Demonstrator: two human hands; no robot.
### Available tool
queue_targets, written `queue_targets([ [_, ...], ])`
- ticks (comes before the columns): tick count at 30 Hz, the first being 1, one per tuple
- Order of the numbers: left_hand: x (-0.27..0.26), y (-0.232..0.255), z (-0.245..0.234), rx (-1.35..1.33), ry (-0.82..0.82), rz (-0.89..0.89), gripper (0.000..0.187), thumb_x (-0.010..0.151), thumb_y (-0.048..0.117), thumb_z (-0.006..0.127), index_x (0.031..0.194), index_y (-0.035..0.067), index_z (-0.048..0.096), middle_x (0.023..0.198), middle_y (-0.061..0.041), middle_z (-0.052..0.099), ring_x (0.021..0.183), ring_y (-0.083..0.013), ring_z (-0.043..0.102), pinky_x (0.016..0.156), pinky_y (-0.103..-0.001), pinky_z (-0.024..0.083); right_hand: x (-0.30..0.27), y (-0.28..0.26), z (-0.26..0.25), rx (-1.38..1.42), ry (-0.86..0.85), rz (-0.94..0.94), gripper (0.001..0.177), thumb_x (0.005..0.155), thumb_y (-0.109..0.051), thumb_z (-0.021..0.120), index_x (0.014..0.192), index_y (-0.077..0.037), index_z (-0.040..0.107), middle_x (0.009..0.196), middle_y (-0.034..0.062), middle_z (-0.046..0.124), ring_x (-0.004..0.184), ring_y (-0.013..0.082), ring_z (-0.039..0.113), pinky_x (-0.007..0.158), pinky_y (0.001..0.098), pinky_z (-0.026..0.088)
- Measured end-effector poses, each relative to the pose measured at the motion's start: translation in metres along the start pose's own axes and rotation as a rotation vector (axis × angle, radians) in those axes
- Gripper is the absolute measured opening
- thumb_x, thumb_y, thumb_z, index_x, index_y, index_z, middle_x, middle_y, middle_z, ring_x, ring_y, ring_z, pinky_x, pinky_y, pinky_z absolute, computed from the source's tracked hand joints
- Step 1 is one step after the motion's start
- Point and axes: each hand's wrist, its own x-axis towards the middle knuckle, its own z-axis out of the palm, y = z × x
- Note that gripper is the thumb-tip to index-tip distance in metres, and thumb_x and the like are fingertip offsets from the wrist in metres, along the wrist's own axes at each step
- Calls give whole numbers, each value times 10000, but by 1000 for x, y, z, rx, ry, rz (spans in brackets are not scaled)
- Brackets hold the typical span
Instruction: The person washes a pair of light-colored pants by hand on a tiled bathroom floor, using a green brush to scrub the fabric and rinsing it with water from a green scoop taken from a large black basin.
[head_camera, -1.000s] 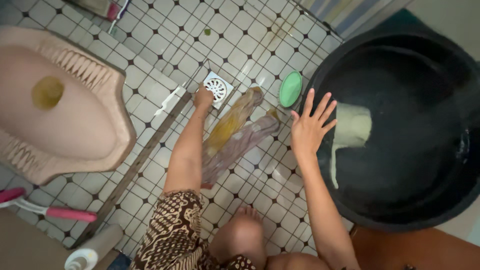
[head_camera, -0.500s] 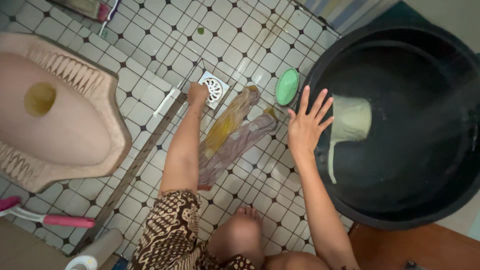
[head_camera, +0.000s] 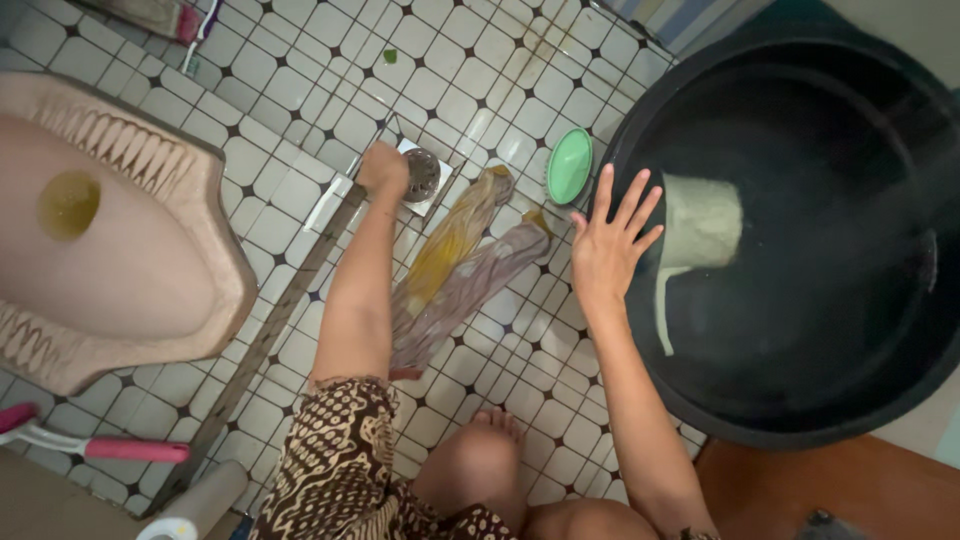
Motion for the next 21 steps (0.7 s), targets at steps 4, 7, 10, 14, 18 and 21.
queue_targets([
  [4, 0, 5, 5, 168, 155, 319, 189, 886, 215, 657, 924, 84, 788, 1011, -169, 739, 908, -355, 734, 744, -478, 584, -4, 0, -2, 4, 27, -18, 786, 1054, -357, 640, 1687, -186, 205, 1714, 247, 31, 1562, 512, 66, 1112, 781, 256],
  [7, -10, 5, -8, 219, 166, 467, 151, 900, 193, 662, 896, 85, 768, 986, -154, 718, 863, -345, 728, 703, -482, 571, -3, 0, -2, 7, 23, -10, 797, 1046, -345, 643, 1689, -187, 200, 1715, 248, 31, 1561, 510, 69, 1114, 784, 254],
  [10, -42, 3, -48, 79, 366, 713, 78, 880, 140, 695, 835, 95, 741, 950, -139, 682, 809, -338, 703, 649, -481, 547, -1, 0, 0, -5, 11, 7, 810, 1029, -351, 651, 1682, -190, 200, 1705, 243, 29, 1552, 509, 72, 1108, 781, 252],
  [14, -83, -3, -131, -50, 504, 768, 46, 810, 141, 751, 798, 114, 716, 893, -104, 657, 808, -323, 675, 630, -462, 526, -2, 9, 9, 67, 41, -18, 799, 1047, -346, 651, 1680, -176, 194, 1712, 230, 73, 1567, 483, 91, 1164, 733, 232],
  [18, -114, -45, -203, -51, 631, 818, 53, 839, 120, 757, 865, 128, 712, 942, -75, 633, 924, -299, 642, 716, -449, 523, -4, 42, 27, 366, 246, 51, 750, 1123, -301, 676, 1707, -170, 224, 1727, 121, 212, 1629, 362, 165, 1314, 622, 220],
  [21, -120, -96, -237, 155, 702, 806, 75, 870, 149, 759, 929, 138, 713, 982, -65, 628, 944, -284, 620, 699, -443, 496, -12, 80, 39, 259, 349, 280, 884, 1033, -315, 779, 1667, -86, 207, 1693, 222, 153, 1585, 444, 108, 1259, 643, 181],
])
